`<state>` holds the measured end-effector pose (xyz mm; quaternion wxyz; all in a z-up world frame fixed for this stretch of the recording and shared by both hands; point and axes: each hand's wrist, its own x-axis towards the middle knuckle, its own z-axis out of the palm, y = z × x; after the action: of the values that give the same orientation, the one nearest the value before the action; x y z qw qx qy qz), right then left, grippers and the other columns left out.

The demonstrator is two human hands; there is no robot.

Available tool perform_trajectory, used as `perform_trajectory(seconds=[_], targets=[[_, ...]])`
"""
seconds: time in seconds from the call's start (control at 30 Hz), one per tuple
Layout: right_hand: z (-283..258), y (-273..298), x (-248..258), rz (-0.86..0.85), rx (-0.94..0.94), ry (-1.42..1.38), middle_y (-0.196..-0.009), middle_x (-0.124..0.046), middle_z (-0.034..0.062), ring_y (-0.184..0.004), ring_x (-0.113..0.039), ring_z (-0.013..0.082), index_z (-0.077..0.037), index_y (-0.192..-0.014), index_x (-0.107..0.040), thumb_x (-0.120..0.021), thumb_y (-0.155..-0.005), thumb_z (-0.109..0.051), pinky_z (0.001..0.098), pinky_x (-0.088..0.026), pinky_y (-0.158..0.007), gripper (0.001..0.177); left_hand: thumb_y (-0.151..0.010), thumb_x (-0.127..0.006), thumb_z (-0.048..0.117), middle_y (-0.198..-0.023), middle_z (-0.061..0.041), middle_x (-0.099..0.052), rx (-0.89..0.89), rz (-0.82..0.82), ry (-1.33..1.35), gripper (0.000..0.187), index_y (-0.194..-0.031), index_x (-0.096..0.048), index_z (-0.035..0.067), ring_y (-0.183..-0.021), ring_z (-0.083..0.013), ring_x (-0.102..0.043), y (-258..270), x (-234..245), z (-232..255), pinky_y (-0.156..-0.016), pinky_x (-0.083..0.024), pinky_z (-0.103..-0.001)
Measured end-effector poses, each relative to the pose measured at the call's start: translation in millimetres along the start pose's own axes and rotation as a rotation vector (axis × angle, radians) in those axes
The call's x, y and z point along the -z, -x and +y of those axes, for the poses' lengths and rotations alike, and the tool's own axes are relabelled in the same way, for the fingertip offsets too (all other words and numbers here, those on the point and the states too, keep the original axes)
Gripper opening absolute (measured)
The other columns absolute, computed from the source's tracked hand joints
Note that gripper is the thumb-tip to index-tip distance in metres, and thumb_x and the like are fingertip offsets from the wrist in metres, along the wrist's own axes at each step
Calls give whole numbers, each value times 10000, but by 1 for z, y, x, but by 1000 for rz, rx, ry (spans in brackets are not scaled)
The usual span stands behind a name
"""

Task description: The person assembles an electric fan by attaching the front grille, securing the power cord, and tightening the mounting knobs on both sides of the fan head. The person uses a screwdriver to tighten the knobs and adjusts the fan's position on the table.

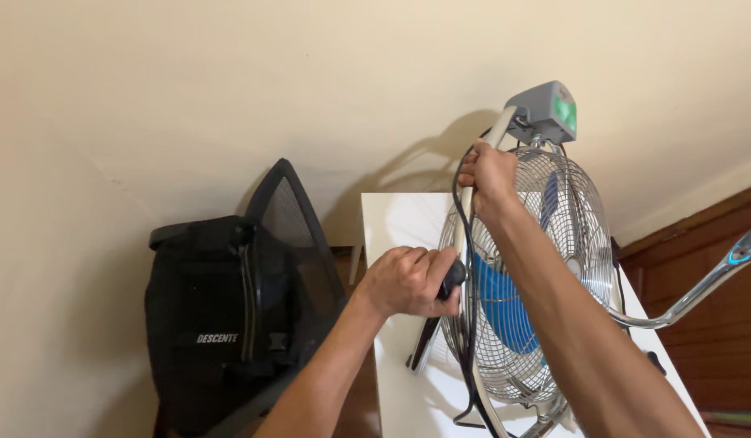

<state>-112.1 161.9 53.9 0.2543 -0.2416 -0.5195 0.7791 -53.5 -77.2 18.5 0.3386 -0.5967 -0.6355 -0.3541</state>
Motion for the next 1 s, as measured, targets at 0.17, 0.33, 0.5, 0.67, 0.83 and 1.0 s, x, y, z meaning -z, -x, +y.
perform_trajectory(seconds=[0.17,0.33,0.5,0.67,0.83,1.0], targets=[[5,-6,-1,6,-9,-12,-661,-442,0,-464,-365,62,-13,-845,-498,-540,-1000,-78,255,-274,-398,174,-757,-610,248,-582,-120,-575,124,-18,-84,264,-840,-552,4,-491,-272,-605,-7,-9,11,-494,-533,-396],[9,-10,-5,56,-6,-9,-671,-480,27,-461,-393,78,-4,-880,-492,-526,-1010,-113,262,-301,-394,173,-738,-560,118,-601,-127,-594,378,-29,-81,257,-942,-559,-38,-501,-278,-618,-6,-16,30,-495,-539,-408],[12,-11,-8,76,28,13,-685,-508,53,-480,-444,97,23,-900,-499,-530,-1020,-127,272,-333,-397,195,-779,-578,115,-566,-142,-583,482,-112,-32,155,-859,-511,1,-512,-328,-633,-10,-13,35,-503,-553,-446],[19,-15,-10,83,60,47,-687,-529,69,-485,-483,120,31,-881,-519,-526,-1018,-135,287,-376,-396,216,-859,-563,131,-568,-197,-616,661,-216,-29,155,-901,-517,-11,-542,-381,-667,-19,-7,45,-530,-545,-494],[22,-14,-13,62,70,22,-677,-523,78,-488,-496,134,45,-877,-519,-532,-1020,-137,294,-386,-395,232,-908,-551,155,-617,-234,-647,824,-259,-37,169,-946,-526,-8,-581,-433,-668,-29,-3,56,-589,-537,-537],[9,6,-19,9,62,-47,-715,-516,67,-531,-482,140,67,-954,-507,-537,-1060,-216,298,-413,-423,304,-937,-527,170,-716,-233,-681,931,-191,-35,185,-969,-508,-11,-663,-453,-672,-35,-5,67,-622,-525,-560]])
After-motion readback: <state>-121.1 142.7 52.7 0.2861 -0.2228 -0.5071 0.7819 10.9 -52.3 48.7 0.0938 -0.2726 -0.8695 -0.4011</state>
